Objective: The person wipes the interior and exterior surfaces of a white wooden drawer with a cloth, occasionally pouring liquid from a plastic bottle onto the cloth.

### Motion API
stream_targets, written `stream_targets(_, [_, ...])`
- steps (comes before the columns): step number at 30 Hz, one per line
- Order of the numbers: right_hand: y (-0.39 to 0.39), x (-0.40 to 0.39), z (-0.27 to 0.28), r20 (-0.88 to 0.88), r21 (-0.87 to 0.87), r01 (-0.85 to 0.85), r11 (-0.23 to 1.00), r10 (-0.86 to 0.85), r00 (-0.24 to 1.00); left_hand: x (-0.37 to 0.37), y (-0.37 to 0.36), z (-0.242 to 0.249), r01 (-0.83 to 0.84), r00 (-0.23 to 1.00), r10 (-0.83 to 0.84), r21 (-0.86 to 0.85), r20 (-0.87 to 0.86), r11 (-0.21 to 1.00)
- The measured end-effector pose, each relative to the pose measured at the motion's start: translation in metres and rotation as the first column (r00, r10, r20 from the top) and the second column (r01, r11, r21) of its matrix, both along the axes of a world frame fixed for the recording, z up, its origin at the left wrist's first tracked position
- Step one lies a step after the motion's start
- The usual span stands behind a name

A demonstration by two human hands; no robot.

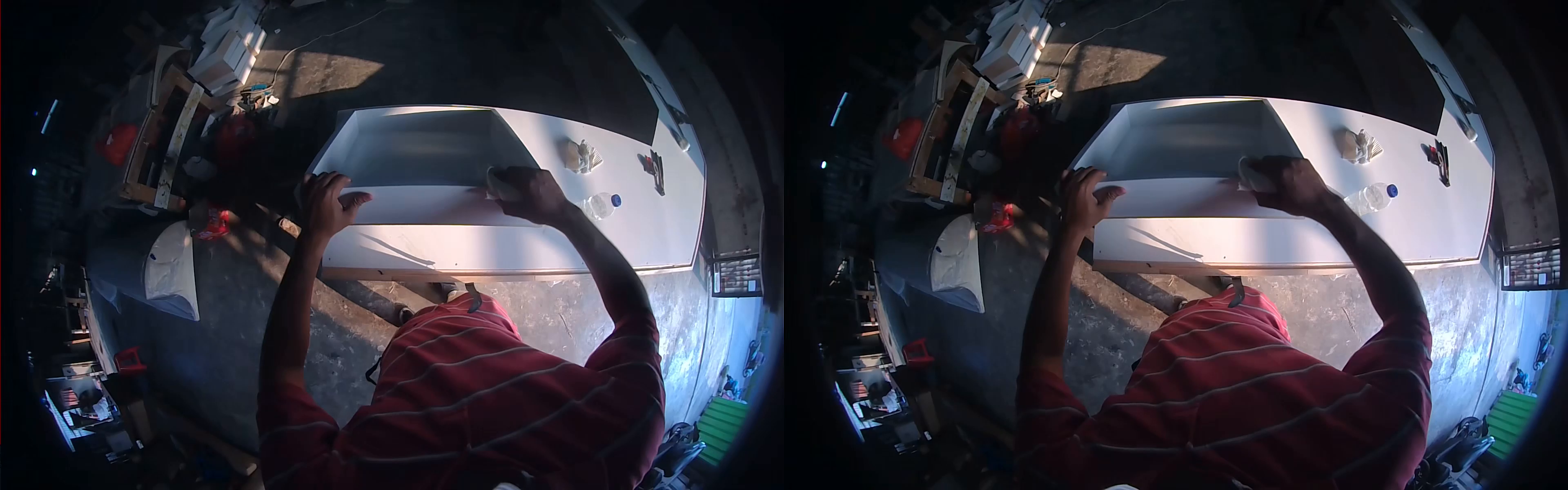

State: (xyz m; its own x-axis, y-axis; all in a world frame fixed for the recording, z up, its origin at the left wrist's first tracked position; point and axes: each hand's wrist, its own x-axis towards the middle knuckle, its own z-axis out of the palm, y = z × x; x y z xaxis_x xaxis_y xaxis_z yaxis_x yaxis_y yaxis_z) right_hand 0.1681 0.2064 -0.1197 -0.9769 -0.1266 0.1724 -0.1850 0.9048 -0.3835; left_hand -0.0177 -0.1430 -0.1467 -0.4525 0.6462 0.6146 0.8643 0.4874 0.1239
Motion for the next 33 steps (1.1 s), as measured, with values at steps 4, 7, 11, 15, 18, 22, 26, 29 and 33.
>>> stream_targets(4, [-0.027, 0.040, -0.055, -0.102, 0.043, -0.064, 0.997, 0.068, 0.992, 0.043, -0.020, -0.053, -0.040, 0.988, 0.045, -0.036, 0.148, 0.999])
stream_targets(7, [-0.040, 0.061, -0.103, -0.159, 0.150, -0.176, 0.973, 0.199, 0.967, 0.071, -0.037, -0.100, -0.030, 0.976, 0.041, -0.056, 0.213, 0.998])
stream_targets(11, [-0.046, 0.060, -0.111, 0.502, -0.610, 0.397, 0.686, -0.054, 0.863, 0.093, -0.054, -0.177, -0.039, 0.964, 0.048, -0.041, 0.262, 0.998])
stream_targets(15, [-0.033, 0.011, -0.126, 0.243, -0.561, 0.567, 0.603, -0.534, 0.809, 0.101, -0.055, -0.198, -0.031, 0.946, 0.057, -0.087, 0.318, 0.996])
stream_targets(18, [-0.035, -0.022, -0.197, 0.109, -0.304, 0.587, 0.750, -0.585, 0.804, 0.105, -0.056, -0.204, -0.037, 0.940, 0.071, -0.108, 0.335, 0.993])
stream_targets(22, [-0.073, -0.037, -0.292, 0.007, 0.180, 0.476, 0.861, -0.485, 0.875, 0.112, -0.055, -0.195, -0.079, 0.912, 0.146, -0.184, 0.384, 0.980])
stream_targets(26, [-0.044, -0.123, -0.276, 0.072, 0.284, 0.414, 0.865, -0.449, 0.891, 0.123, -0.055, -0.188, -0.152, 0.862, 0.205, -0.149, 0.464, 0.977])
stream_targets(29, [-0.036, -0.200, -0.282, -0.009, 0.187, 0.530, 0.827, -0.538, 0.843, 0.130, -0.055, -0.188, -0.193, 0.821, 0.250, -0.163, 0.513, 0.968])
stream_targets(33, [-0.166, -0.158, -0.261, 0.203, 0.022, -0.214, 0.977, 0.205, 0.957, 0.133, -0.049, -0.184, -0.244, 0.742, 0.293, -0.164, 0.604, 0.956])
